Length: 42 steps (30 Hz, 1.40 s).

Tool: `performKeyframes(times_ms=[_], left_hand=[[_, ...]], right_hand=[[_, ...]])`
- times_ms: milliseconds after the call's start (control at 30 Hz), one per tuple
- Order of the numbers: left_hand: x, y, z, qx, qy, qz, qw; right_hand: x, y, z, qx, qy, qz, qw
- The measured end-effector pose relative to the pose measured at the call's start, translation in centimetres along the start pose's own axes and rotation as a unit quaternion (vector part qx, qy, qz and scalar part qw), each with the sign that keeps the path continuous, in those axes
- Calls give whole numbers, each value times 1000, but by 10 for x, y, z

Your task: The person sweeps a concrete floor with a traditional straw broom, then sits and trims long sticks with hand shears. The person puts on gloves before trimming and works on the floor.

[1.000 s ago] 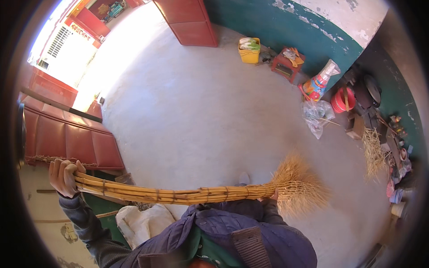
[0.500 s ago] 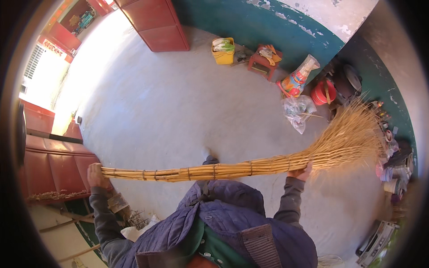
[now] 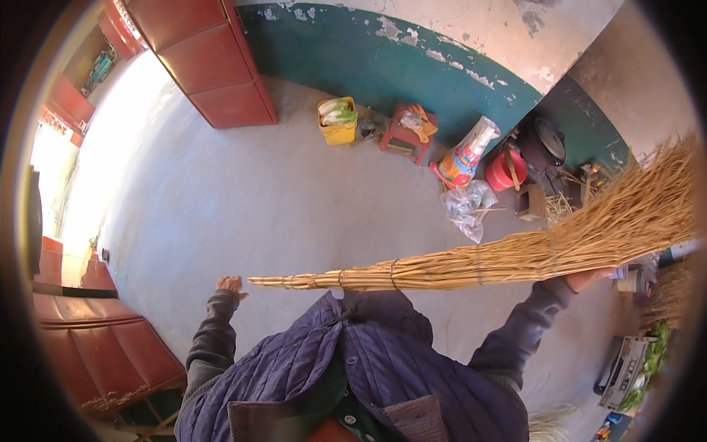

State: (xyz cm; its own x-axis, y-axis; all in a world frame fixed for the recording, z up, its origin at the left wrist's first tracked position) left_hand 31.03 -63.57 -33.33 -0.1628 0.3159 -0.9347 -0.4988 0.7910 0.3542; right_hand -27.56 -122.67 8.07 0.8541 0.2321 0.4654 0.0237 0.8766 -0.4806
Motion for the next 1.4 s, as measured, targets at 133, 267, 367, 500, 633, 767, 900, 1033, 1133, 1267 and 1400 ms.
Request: performKeyframes(times_ms=[133, 267, 367, 500, 633, 767, 900, 1033, 1133, 1267, 1400], left_hand=[[-66, -121, -94, 79, 138, 75, 984], [-232, -230, -206, 184, 382, -37, 905], [-421, -302, -299, 331, 422, -145, 831], [-583, -370, -361, 394, 507, -153, 752], [-645, -419, -392, 450, 619, -75, 640], [-635, -482, -334, 391, 638, -168, 642], [-636, -528, -305, 390, 649, -219, 616], [-638, -589, -275, 375, 643, -245, 621], [-644, -643, -255, 366, 644, -235, 630], [-642, -717, -237, 364, 629, -203, 656], [-638, -783, -228, 378, 645, -146, 648]], right_hand=[[8, -9, -63, -33, -30, -44, 998], [35, -45, -162, 58, -152, 64, 985], [65, -84, -222, 81, -146, 95, 981], [150, -118, -293, 136, -211, 199, 947], [210, -151, -346, 128, -134, 231, 955], [260, -187, -404, 138, -65, 279, 948], [287, -222, -459, 126, 39, 333, 934], [320, -241, -503, 159, 15, 347, 924], [348, -259, -543, 182, 13, 357, 916], [351, -274, -610, 181, 31, 329, 926], [349, -288, -672, 171, 45, 279, 944]])
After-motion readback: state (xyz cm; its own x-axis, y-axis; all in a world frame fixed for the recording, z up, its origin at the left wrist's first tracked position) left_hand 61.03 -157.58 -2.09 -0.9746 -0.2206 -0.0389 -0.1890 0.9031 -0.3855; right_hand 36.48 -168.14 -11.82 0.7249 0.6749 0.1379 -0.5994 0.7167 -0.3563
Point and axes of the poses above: each hand's wrist, its own y-axis away from the middle knuckle, its own x-axis out of the palm, z = x × y, the point moved 8 cm from there along -y, towards the middle knuckle, and after that the axes turned 8 degrees about z, right-handed, at the moved point
